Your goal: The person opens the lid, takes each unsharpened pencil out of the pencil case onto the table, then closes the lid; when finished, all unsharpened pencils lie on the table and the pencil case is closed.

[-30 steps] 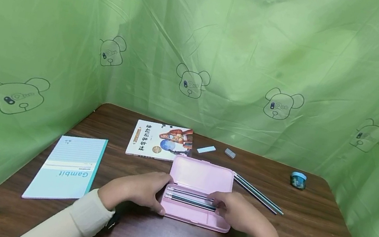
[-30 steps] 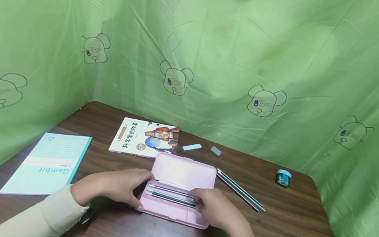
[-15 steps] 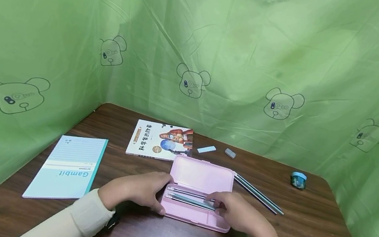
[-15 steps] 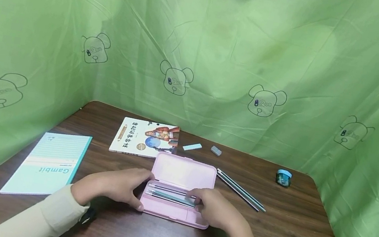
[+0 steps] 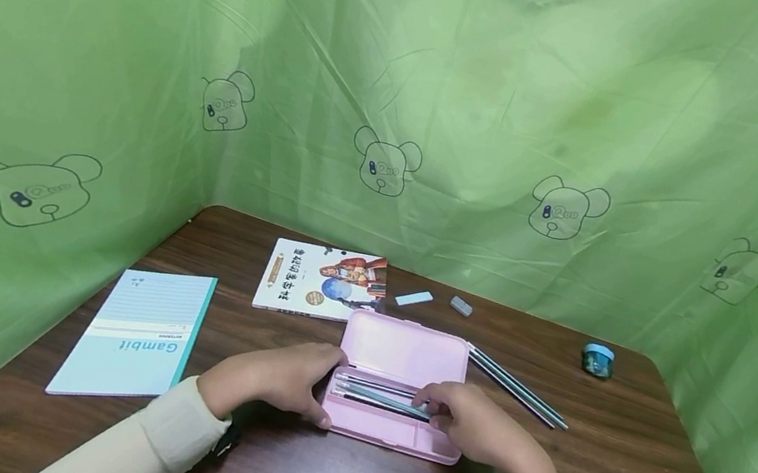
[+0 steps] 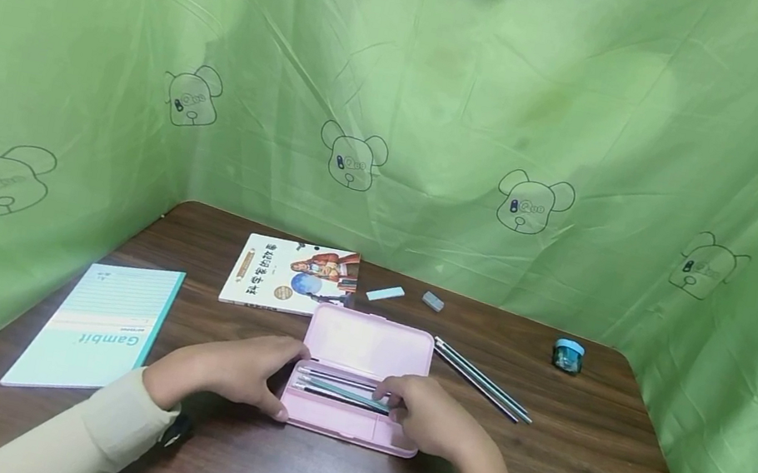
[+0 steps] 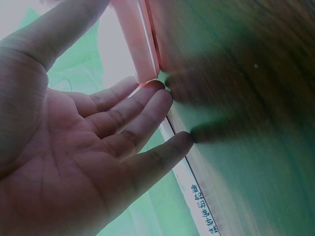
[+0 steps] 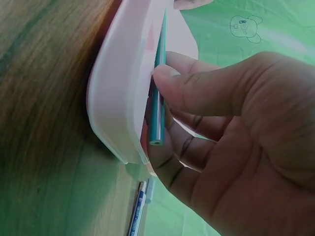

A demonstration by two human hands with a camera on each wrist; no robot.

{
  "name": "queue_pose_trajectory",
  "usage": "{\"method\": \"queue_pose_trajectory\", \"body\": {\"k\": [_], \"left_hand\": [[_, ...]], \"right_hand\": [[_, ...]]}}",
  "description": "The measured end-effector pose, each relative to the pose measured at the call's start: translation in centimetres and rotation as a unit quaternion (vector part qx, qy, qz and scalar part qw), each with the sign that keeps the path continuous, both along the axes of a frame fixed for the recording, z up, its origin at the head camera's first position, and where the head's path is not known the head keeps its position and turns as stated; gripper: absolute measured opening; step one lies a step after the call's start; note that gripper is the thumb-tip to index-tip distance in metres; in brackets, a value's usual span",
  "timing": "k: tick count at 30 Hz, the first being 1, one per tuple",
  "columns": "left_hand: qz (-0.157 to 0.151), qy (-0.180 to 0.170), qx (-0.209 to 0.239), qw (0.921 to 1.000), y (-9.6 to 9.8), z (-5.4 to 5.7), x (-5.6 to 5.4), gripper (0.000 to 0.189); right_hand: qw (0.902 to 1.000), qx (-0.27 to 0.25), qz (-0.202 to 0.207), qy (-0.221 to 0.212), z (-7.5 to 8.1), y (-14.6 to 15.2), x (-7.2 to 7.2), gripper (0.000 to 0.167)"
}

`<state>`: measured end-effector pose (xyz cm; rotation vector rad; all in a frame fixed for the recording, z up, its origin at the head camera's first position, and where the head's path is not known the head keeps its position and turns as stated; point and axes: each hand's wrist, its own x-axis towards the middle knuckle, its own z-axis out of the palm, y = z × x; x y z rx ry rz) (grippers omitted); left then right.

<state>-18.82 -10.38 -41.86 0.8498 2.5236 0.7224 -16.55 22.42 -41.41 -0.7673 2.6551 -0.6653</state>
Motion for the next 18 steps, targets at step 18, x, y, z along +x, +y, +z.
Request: {"method": "queue_pose_trajectory", "body": {"k": [18], "left_hand": [[0.006,0.0,-0.009,0.9999,0.1,-0.3,-0.1,0.081]], "right_hand": [[0.9966,-0.082,0.009,0.005,0.7,2.0,-0.6,0.033]]}}
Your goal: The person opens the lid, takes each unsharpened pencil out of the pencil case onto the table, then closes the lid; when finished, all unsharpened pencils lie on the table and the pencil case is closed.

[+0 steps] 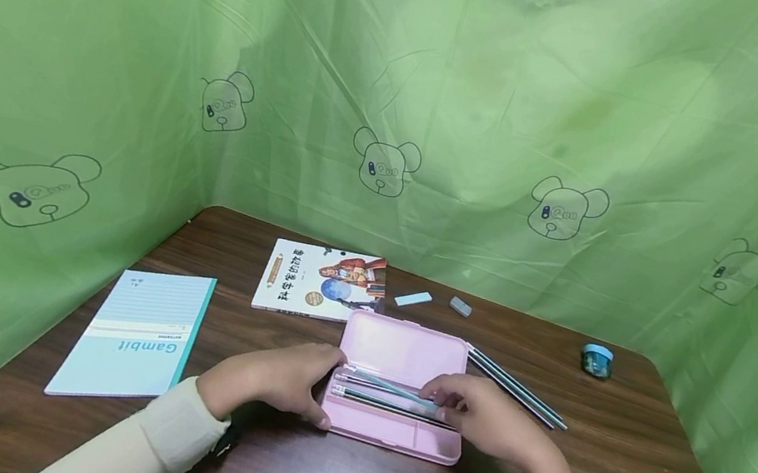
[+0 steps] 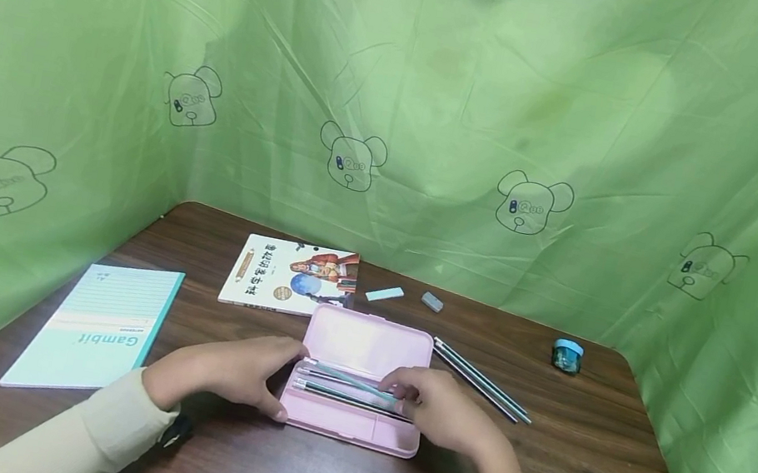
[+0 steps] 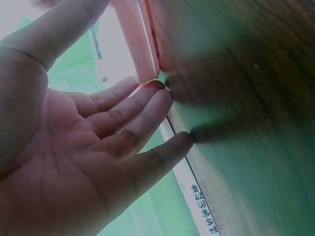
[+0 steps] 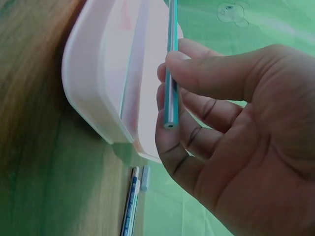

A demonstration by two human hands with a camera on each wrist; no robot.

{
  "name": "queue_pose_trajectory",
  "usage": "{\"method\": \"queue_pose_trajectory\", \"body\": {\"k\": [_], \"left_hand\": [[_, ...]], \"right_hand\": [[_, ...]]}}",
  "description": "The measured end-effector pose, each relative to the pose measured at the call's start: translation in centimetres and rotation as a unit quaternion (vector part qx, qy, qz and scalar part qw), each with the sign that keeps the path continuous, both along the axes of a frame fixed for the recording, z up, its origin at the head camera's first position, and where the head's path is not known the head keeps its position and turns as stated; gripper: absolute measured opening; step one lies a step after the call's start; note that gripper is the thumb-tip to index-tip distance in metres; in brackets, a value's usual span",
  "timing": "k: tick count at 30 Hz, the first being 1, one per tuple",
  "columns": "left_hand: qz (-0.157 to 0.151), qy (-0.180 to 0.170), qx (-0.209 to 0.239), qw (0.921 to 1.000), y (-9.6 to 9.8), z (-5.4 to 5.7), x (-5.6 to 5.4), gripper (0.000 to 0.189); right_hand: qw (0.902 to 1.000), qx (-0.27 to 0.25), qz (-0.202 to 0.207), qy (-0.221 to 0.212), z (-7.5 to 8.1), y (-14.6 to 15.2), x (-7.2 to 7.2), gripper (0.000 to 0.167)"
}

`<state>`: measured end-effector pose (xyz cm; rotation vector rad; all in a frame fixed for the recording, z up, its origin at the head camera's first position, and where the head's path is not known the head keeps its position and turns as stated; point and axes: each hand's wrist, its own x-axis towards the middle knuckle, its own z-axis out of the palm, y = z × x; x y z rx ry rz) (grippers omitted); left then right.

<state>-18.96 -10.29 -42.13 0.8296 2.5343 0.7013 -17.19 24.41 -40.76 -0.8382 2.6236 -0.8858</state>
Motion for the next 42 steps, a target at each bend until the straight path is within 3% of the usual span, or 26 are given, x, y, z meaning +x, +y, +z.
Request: {"method": "queue_pose_trajectory", "body": {"k": [6,14,20,25,31,42], "left_hand": [[-0.001,-0.002,0.006,1.0,0.1,0.1,0.1,0.079],[-0.003,0.0,0.005,1.0,0.0,0.4,0.2,0.08],[-0.003,-0.001,0.007,1.0,0.0,0.4,0.2,0.079],[-0.002,0.0,0.004,1.0,0.0,0.2,0.1,0.08],[-0.002,-0.002,0.01,0.9999,0.0,0.2,0.2,0.081],[-0.006,0.004,0.005,1.0,0.0,0.0,0.1,0.078]], "right_hand": [[0.9991,-0.029,-0.031,-0.002,0.9,2.0,-0.4,0.027],[0.9892,-0.048,-0.134,0.035,1.3,7.3,-1.4,0.027],[0.9737,-0.055,-0.219,0.028,0.3,11.1,-1.9,0.024],[0.965,-0.041,-0.258,0.016,-1.1,13.1,-2.1,0.025],[0.9589,-0.003,-0.284,0.01,-2.3,14.1,-2.5,0.022],[0.9628,0.017,-0.269,0.024,-4.0,15.0,-2.8,0.019]]}}
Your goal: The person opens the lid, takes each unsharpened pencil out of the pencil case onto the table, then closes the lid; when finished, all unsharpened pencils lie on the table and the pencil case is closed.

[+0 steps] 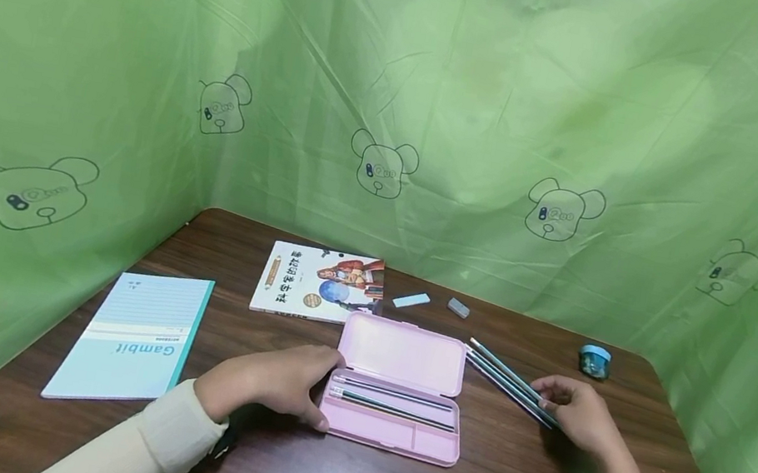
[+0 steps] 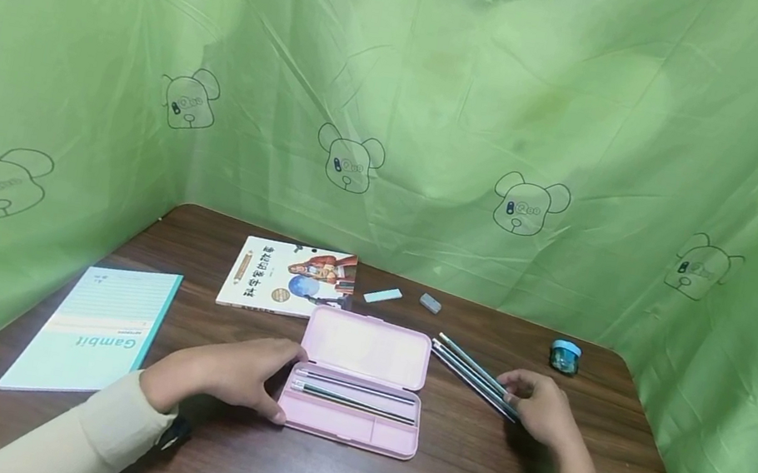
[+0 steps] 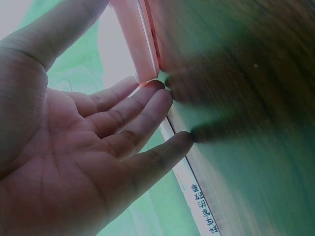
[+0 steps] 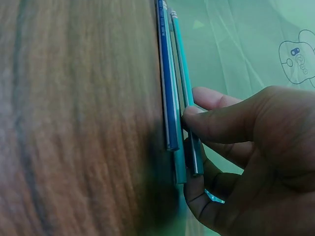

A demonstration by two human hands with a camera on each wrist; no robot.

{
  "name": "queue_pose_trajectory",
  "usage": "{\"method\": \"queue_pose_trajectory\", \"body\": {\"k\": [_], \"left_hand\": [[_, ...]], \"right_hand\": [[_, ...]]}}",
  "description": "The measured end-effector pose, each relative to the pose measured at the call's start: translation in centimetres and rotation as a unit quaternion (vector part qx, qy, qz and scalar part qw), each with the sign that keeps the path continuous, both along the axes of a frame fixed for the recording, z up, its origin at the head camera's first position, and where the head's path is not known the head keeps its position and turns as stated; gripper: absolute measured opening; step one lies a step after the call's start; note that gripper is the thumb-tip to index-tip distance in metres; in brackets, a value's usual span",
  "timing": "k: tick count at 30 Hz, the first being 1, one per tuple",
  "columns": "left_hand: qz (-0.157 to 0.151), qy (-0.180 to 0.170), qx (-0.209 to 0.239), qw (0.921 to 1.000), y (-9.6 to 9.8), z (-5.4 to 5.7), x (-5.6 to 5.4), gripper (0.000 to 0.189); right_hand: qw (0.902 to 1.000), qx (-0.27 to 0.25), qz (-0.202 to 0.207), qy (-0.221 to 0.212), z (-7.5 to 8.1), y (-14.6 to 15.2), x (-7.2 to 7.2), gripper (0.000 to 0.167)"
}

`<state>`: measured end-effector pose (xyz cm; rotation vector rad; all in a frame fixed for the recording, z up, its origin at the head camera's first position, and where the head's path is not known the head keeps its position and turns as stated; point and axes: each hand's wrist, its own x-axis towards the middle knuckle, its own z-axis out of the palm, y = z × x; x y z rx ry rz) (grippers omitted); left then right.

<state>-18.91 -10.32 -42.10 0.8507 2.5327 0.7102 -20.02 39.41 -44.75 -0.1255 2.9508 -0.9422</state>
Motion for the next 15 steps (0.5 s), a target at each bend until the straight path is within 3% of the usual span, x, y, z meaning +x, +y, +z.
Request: {"method": "queue_pose_trajectory", "body": {"k": [15], "left_hand": [[0.0,-0.004,0.002,1.0,-0.07,0.05,0.1,0.08]], "right_hand": [[1.0,0.004,0.002,0.001,-0.36,-0.01,-0.04,0.021]]}}
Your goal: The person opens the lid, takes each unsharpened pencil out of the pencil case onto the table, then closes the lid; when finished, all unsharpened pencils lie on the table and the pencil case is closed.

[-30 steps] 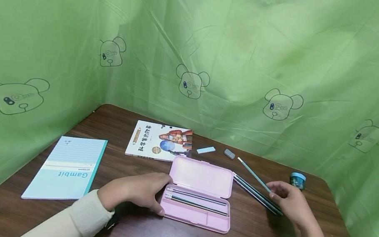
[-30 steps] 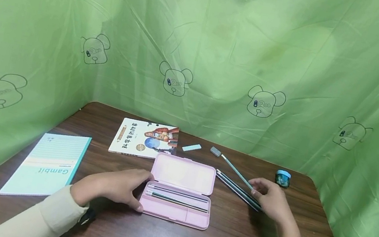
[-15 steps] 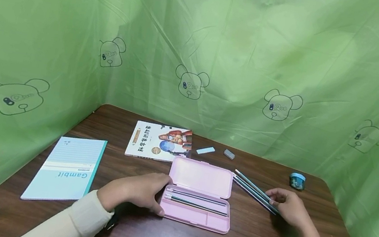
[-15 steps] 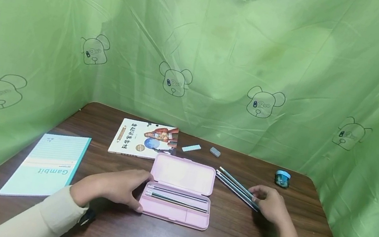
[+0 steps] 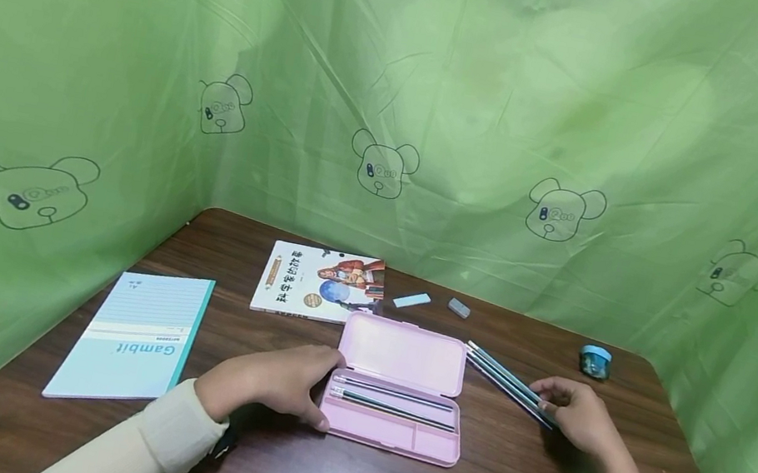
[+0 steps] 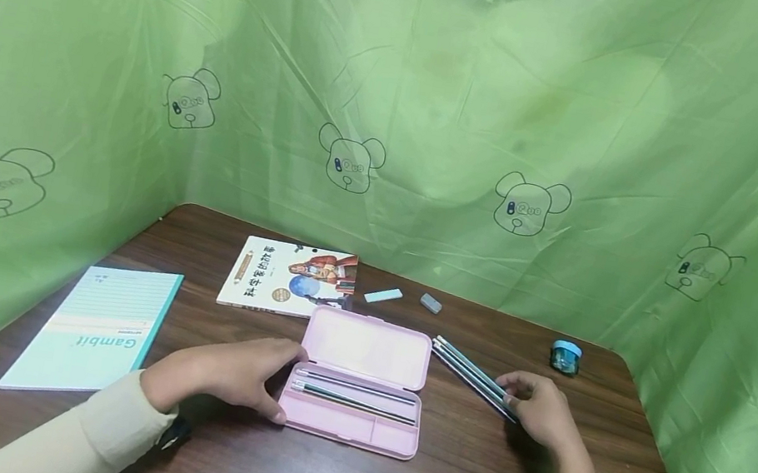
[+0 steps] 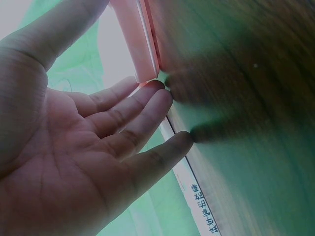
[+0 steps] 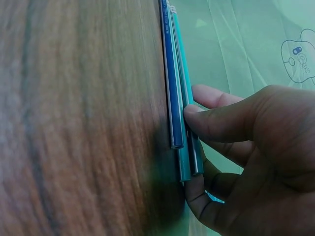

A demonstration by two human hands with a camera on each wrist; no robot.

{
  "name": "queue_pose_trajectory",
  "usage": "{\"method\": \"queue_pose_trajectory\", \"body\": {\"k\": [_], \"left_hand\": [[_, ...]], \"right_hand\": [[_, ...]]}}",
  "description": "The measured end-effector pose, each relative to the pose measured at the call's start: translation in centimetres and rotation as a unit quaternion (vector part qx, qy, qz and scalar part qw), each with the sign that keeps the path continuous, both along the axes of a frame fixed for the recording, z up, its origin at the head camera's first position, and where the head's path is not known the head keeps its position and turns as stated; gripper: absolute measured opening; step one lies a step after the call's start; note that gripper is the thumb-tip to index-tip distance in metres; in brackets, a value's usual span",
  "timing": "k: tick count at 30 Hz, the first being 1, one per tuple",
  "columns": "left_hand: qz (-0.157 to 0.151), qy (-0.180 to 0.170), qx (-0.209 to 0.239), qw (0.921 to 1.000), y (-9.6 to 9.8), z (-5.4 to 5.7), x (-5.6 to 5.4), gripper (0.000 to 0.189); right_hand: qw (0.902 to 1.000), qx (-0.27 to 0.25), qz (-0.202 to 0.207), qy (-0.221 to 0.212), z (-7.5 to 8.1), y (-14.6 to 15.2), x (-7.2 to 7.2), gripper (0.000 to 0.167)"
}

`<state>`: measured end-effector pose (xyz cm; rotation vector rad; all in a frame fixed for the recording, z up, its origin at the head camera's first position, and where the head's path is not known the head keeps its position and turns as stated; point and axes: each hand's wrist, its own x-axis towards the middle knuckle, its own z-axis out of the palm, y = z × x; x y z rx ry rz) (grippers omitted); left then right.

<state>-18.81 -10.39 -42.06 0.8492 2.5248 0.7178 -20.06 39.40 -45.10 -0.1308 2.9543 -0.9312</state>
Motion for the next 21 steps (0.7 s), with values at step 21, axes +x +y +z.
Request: {"method": "queue_pose_trajectory", "body": {"k": [21], "left_hand": [[0.0,0.002,0.003,1.0,0.0,0.1,0.0,0.078]], "right_hand": [[0.9999,0.0,-0.013,-0.006,1.0,-0.4,0.1,0.023]]}}
